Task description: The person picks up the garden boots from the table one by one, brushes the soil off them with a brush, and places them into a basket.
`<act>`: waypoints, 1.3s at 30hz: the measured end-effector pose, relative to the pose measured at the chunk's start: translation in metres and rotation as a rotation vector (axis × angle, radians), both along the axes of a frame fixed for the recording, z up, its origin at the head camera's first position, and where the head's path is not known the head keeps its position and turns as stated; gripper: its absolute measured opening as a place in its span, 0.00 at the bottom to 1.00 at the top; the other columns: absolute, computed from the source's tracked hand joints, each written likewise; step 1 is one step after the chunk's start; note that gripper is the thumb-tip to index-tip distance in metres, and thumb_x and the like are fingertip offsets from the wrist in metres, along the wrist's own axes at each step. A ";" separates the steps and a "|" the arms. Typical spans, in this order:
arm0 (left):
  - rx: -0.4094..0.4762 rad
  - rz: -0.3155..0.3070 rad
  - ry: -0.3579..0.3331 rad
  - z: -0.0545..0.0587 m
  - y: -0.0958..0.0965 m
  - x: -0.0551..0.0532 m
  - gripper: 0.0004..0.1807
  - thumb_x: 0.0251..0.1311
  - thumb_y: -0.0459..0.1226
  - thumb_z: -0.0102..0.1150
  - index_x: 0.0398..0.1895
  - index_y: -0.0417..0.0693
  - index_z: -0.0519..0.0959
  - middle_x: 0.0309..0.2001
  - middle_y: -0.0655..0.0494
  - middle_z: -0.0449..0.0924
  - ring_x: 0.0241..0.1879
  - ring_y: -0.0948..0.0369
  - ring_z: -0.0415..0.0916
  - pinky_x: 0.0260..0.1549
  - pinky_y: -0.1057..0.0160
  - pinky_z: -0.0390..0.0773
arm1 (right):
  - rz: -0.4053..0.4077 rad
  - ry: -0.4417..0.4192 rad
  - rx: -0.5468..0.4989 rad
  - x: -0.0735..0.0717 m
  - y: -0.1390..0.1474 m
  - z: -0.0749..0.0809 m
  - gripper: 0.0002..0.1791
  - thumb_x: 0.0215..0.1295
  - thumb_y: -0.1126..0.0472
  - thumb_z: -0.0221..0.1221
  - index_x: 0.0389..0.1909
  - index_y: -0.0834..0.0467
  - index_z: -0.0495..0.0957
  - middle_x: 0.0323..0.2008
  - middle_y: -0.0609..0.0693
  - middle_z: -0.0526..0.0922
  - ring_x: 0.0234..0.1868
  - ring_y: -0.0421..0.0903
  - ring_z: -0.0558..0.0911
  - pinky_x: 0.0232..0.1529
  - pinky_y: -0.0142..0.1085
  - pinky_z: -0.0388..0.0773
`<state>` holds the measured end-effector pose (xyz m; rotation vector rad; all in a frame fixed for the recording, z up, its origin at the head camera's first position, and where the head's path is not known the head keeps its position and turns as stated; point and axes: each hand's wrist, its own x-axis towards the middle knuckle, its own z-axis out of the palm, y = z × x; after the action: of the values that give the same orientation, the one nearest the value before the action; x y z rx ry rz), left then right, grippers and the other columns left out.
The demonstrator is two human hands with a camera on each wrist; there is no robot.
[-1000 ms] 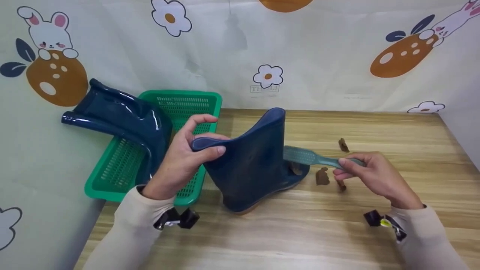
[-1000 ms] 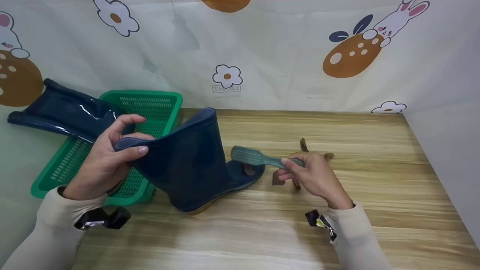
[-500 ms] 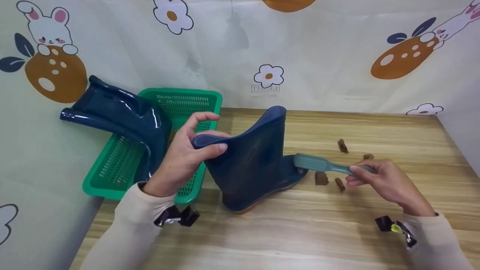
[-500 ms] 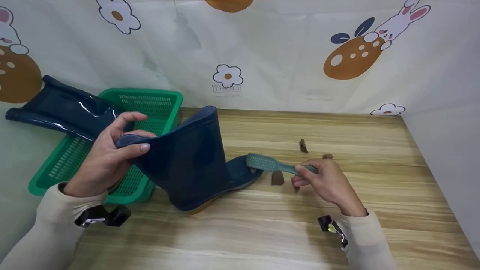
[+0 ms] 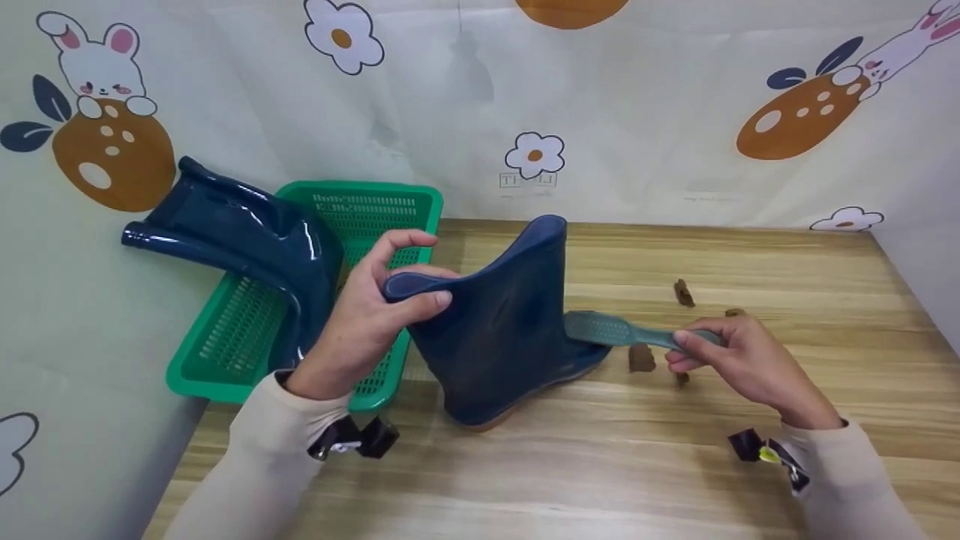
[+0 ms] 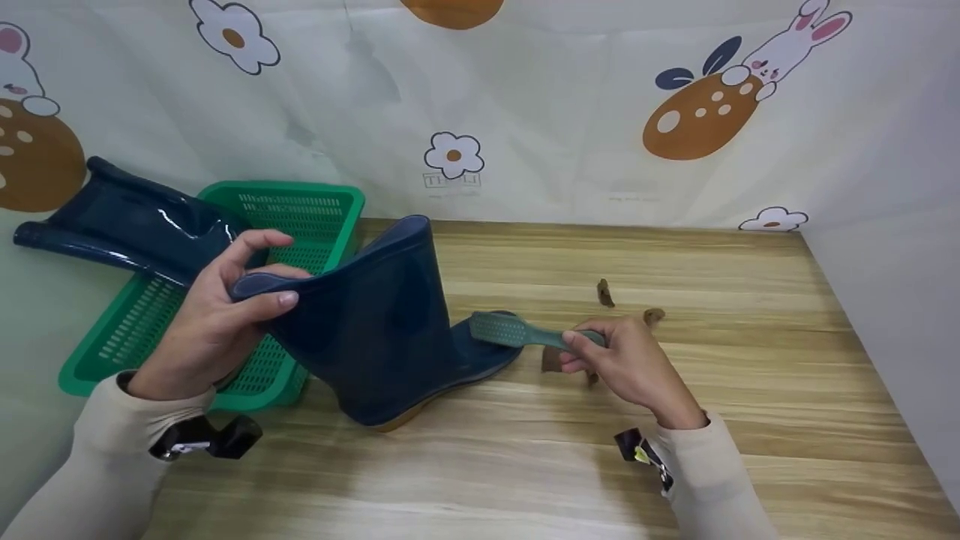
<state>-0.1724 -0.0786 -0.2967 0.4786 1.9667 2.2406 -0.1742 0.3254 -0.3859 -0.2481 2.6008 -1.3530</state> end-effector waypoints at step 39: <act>-0.246 0.073 0.294 0.012 0.002 -0.005 0.23 0.48 0.25 0.65 0.48 0.43 0.69 0.36 0.50 0.83 0.37 0.54 0.79 0.35 0.56 0.79 | -0.097 -0.104 -0.039 0.004 0.044 -0.009 0.27 0.68 0.47 0.50 0.50 0.69 0.74 0.37 0.54 0.85 0.39 0.47 0.84 0.55 0.42 0.68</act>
<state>-0.1770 -0.0767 -0.2850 0.7503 2.3995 2.0227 -0.1698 0.3693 -0.3952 -0.0562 2.5325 -1.4096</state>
